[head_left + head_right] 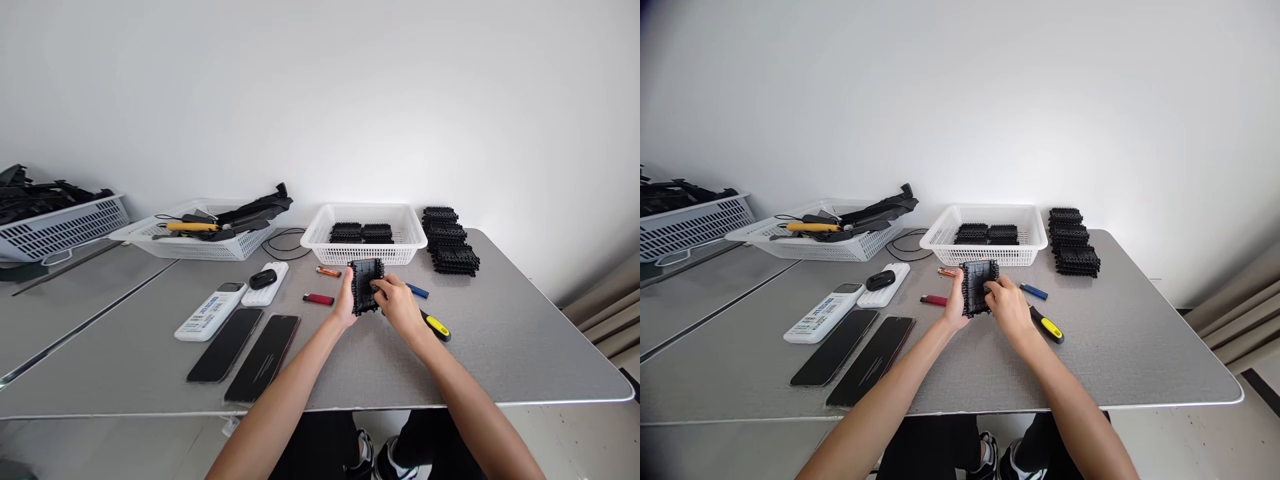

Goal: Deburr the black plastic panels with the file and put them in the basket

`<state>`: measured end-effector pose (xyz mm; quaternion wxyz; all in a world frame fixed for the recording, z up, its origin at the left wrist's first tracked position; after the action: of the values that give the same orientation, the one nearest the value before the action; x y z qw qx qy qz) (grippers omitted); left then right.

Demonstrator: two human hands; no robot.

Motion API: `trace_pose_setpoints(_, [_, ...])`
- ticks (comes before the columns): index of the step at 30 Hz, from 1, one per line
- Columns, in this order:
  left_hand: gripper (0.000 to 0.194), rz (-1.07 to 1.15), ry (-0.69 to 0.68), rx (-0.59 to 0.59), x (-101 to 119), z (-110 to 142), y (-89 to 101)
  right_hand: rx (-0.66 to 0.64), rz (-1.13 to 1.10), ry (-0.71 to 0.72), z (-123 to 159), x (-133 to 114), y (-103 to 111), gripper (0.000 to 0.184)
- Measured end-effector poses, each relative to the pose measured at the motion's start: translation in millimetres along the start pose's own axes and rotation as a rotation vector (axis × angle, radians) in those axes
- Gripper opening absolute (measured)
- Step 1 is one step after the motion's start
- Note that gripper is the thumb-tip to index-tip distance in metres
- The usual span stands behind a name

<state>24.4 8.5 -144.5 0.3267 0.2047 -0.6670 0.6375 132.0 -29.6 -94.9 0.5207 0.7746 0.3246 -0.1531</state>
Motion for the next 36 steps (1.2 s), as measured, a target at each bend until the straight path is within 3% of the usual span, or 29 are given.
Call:
trace_pose_setpoints(5, [0.058,0.051,-0.033,0.073,6.9,-1.4,4.1,0.028,0.002,0.102,5.8,-9.0,-8.0,0.041])
trace_pose_setpoints(11, [0.056,0.078,-0.041,0.1,7.2,-2.9,9.9,-0.116,0.181,0.173,11.7,-16.5,-28.6,0.041])
trace_pose_setpoints(17, [0.059,0.051,-0.029,0.116,7.1,-6.3,15.4,-0.241,0.294,0.147,13.9,-20.8,-29.6,0.037])
trace_pose_setpoints(21, [0.055,0.044,-0.096,0.12,14.9,-8.2,16.1,-0.314,0.304,0.172,15.6,-22.4,-30.1,0.029])
trace_pose_setpoints(30, [0.061,-0.008,-0.146,0.038,13.6,-10.3,13.6,-0.225,-0.013,0.077,11.3,-11.6,-28.0,0.026])
trace_pose_setpoints(36, [0.062,-0.093,-0.184,0.027,4.5,-12.6,22.1,-0.31,-0.236,0.102,10.5,-12.4,-30.2,0.029])
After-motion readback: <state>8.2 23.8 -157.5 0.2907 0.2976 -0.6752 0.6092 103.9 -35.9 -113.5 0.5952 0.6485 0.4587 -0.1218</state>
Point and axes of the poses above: each hand's wrist, its own z-axis away from the middle knuckle, its own y-axis out of the back of the hand, x = y × z, the point moved 6 cm from there along -z, towards the middle knuckle, and after that the axes turned 7 degrees about -y, right-handed, at the moved point
